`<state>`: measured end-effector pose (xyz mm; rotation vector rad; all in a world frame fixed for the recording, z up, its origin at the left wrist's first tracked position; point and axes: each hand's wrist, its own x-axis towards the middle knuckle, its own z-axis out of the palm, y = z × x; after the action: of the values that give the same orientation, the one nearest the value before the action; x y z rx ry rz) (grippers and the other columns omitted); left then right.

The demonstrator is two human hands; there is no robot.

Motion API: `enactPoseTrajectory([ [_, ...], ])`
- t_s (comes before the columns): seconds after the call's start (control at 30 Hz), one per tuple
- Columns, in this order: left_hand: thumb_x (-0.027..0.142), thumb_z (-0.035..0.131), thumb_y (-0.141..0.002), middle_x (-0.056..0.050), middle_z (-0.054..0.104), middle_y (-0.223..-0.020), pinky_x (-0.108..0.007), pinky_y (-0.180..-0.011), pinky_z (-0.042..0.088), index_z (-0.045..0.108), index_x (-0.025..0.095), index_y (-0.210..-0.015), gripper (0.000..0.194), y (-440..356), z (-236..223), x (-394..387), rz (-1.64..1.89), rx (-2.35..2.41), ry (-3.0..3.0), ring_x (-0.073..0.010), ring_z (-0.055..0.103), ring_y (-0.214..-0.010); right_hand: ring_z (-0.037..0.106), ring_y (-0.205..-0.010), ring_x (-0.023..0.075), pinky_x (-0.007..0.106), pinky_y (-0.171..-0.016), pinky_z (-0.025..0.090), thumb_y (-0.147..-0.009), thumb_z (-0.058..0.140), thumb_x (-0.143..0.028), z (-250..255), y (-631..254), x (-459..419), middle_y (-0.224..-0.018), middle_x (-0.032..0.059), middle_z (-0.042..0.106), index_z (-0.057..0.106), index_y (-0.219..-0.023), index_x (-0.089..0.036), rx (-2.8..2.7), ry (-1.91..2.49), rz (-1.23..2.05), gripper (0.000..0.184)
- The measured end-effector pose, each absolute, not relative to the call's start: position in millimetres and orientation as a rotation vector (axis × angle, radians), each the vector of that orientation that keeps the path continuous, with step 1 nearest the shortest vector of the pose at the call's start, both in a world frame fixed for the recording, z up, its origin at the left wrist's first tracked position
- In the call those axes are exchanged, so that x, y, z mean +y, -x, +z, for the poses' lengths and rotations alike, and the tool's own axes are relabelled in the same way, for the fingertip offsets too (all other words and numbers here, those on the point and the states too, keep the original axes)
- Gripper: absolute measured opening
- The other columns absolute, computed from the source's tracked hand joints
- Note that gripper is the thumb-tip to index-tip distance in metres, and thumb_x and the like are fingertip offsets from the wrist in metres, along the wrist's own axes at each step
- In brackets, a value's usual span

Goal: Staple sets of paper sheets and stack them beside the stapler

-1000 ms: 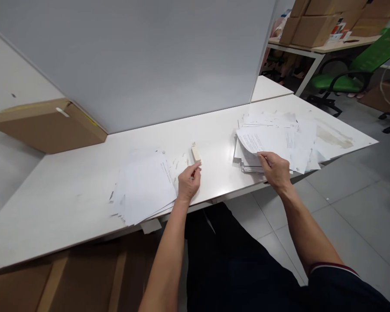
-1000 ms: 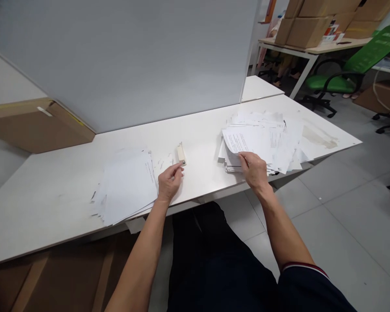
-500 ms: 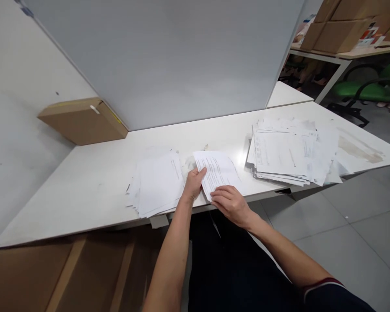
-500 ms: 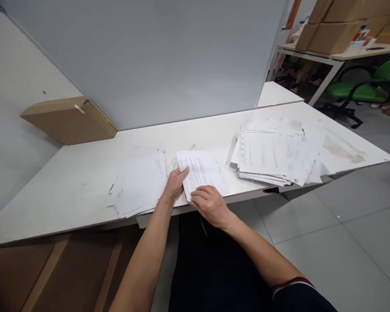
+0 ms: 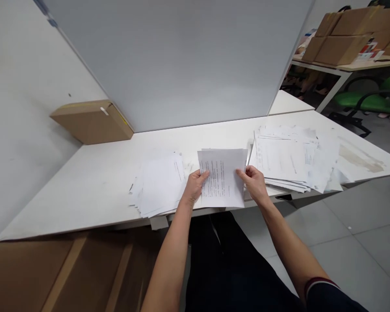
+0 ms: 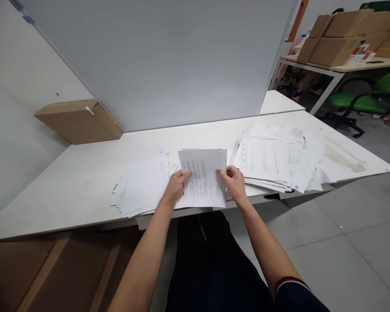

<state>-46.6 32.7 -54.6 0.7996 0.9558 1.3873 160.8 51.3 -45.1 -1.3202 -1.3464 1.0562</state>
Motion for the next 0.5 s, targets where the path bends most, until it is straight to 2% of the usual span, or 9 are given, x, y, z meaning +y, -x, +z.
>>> enactPoseTrajectory([
  [0.1,0.036,0.078,-0.061,-0.007,0.073,-0.083,-0.039,-0.082,0.05,0.069,0.013,-0.088,0.036,46.2,-54.1,33.1,1.427,0.965,-0.783,-0.0224,0.067,-0.082,0.052,-0.062,0.0134,0.024,-0.057,0.042,-0.071,0.063,-0.051,-46.9,-155.7,49.0,-0.067,0.0004,0.059,0.059,-0.072,-0.017,-1.267,1.27,1.034,0.035],
  [0.23,0.039,0.076,-0.063,-0.005,0.072,-0.083,-0.037,-0.081,0.049,0.068,0.015,-0.09,0.037,45.3,-56.3,35.0,1.498,0.973,-0.748,-0.021,0.066,-0.083,0.048,-0.063,0.0129,0.025,-0.059,0.039,-0.074,0.061,-0.047,-42.3,-157.6,47.5,-0.066,0.0002,0.057,0.064,-0.073,-0.016,-1.309,1.218,1.025,0.03],
  [0.5,0.048,0.067,-0.072,-0.004,0.069,-0.075,-0.032,-0.072,0.05,0.067,0.015,-0.086,0.036,46.3,-66.2,37.1,1.506,1.055,-0.81,-0.0194,0.065,-0.078,0.032,-0.047,0.0086,0.024,-0.046,0.03,-0.072,0.06,-0.052,-30.0,-165.7,46.9,-0.051,-0.0042,0.039,0.061,-0.067,-0.017,-1.232,1.157,1.344,0.035],
])
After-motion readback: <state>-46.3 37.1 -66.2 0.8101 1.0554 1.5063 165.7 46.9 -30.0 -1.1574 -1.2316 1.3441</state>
